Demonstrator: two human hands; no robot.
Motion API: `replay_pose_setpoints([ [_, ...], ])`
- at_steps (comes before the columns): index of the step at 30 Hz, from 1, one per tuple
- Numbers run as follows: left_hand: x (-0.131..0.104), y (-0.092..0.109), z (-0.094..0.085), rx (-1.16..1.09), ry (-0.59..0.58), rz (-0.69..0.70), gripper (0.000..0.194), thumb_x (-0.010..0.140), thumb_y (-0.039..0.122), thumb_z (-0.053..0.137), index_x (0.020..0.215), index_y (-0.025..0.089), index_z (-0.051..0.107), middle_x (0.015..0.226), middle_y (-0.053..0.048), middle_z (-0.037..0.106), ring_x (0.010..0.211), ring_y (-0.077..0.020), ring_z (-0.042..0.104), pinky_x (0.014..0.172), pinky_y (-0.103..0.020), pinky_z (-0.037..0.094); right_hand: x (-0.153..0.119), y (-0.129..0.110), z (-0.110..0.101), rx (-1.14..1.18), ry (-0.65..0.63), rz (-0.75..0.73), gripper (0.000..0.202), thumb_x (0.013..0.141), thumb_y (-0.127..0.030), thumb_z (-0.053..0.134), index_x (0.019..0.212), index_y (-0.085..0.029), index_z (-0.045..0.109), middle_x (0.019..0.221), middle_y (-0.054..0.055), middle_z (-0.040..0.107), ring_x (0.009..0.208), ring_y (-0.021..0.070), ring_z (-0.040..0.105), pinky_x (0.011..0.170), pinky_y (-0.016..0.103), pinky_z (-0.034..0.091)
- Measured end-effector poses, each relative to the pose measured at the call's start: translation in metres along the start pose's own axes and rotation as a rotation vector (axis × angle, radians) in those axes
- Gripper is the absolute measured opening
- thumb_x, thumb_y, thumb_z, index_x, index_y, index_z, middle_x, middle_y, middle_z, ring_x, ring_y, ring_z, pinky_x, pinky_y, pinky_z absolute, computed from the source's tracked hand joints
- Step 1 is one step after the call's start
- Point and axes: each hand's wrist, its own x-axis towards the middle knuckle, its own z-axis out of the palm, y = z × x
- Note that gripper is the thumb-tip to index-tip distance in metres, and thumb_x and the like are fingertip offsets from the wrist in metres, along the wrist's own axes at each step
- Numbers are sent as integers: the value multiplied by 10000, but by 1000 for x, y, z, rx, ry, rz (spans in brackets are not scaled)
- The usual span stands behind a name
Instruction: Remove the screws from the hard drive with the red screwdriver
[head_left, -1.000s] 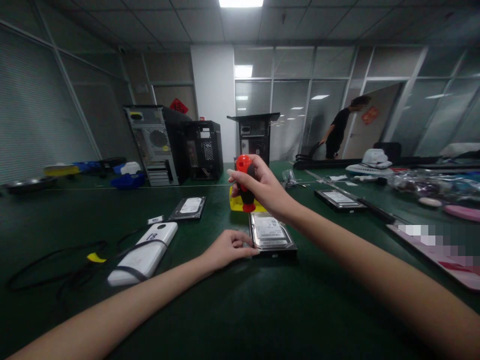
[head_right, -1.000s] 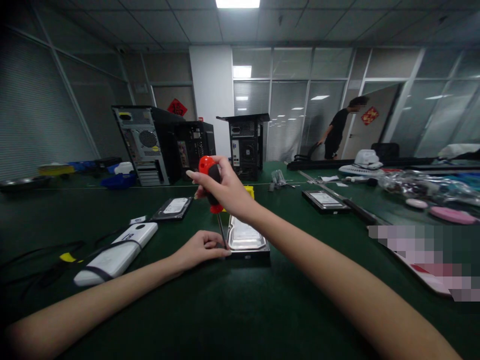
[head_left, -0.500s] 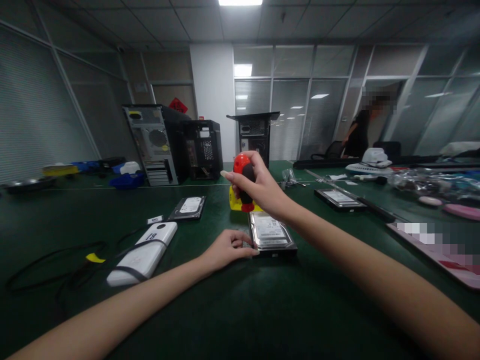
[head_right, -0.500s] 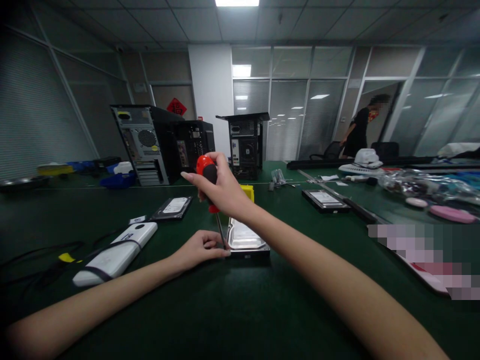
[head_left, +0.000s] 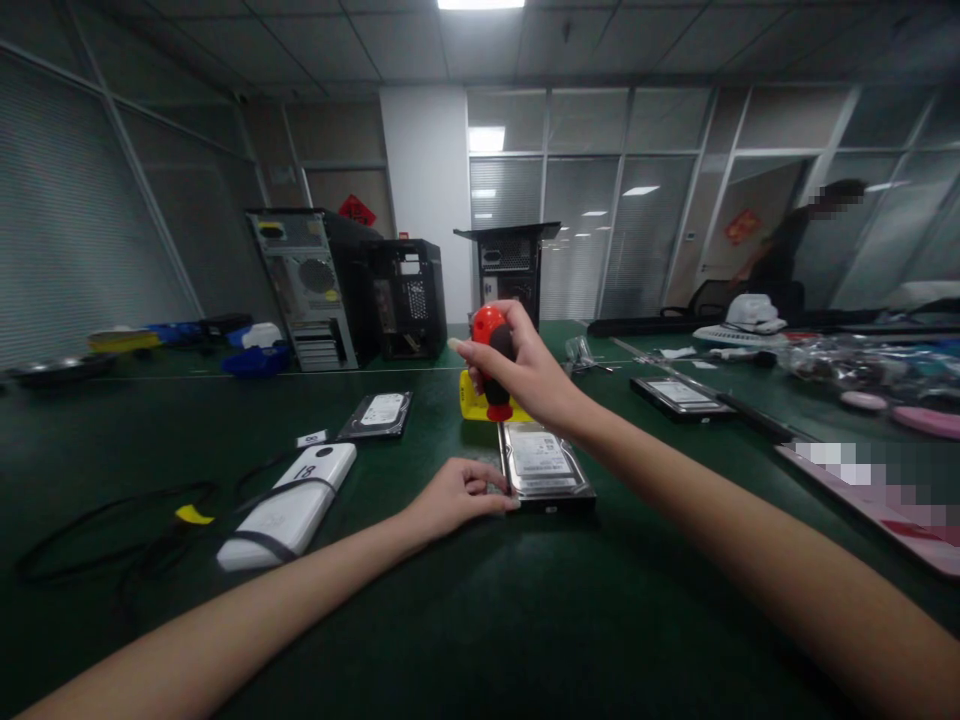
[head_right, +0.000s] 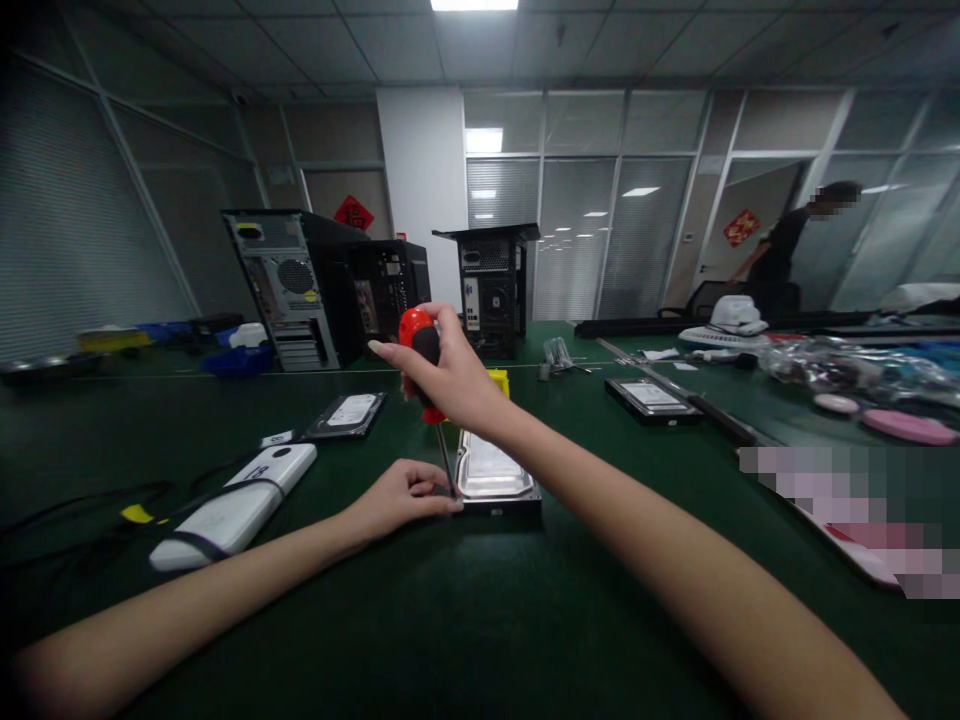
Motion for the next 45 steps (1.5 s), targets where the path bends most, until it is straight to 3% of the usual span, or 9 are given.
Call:
replay_pose_setpoints([
  [7, 1, -2, -2, 35, -16, 35, 296, 693, 379, 685, 805, 105, 678, 522, 74, 360, 510, -85, 283, 495, -207, 217, -3, -5, 1, -70, -22, -4, 380, 784, -366, 610, 1005, -224, 335, 718, -41, 481, 648, 103, 531, 645, 272, 446],
  [18, 1, -3, -2, 25, -23, 49, 288, 701, 367, 686, 823, 107, 672, 568, 55, 430, 527, -85, 318, 507, -198, 251, -5, -5, 1, -80, -22, -10, 379, 785, -388, 601, 1016, -236, 342, 737, -27, 484, 663, 118, 538, 628, 272, 448],
  [26, 1, -1, 0, 21, -16, 36, 274, 693, 337, 697, 819, 95, 673, 546, 64, 405, 517, -79, 304, 499, -198, 237, -3, 3, 6, -70, -25, -75, 377, 784, -391, 594, 1023, -244, 343, 775, -30, 447, 619, 96, 512, 602, 252, 452],
  [31, 1, -2, -1, 12, -14, 39, 279, 697, 346, 696, 825, 99, 673, 531, 73, 362, 512, -78, 289, 493, -199, 229, -4, 6, 7, -108, 38, -65, 399, 777, -425, 597, 1033, -246, 349, 773, -25, 448, 608, 98, 515, 578, 251, 442],
  [38, 1, -1, 0, -16, -33, 24, 279, 693, 346, 696, 833, 105, 675, 560, 55, 447, 525, -84, 343, 512, -200, 271, 0, 3, 5, -1, 45, -1, 332, 842, -371, 505, 1118, -248, 368, 725, -35, 456, 592, 92, 501, 592, 254, 443],
  [45, 1, -4, -2, -7, -33, 31, 295, 689, 365, 697, 832, 107, 675, 553, 58, 441, 515, -82, 335, 506, -200, 261, 2, 2, 5, 93, 25, 4, 235, 835, -346, 517, 1007, -206, 438, 761, -19, 477, 582, 81, 504, 588, 249, 452],
])
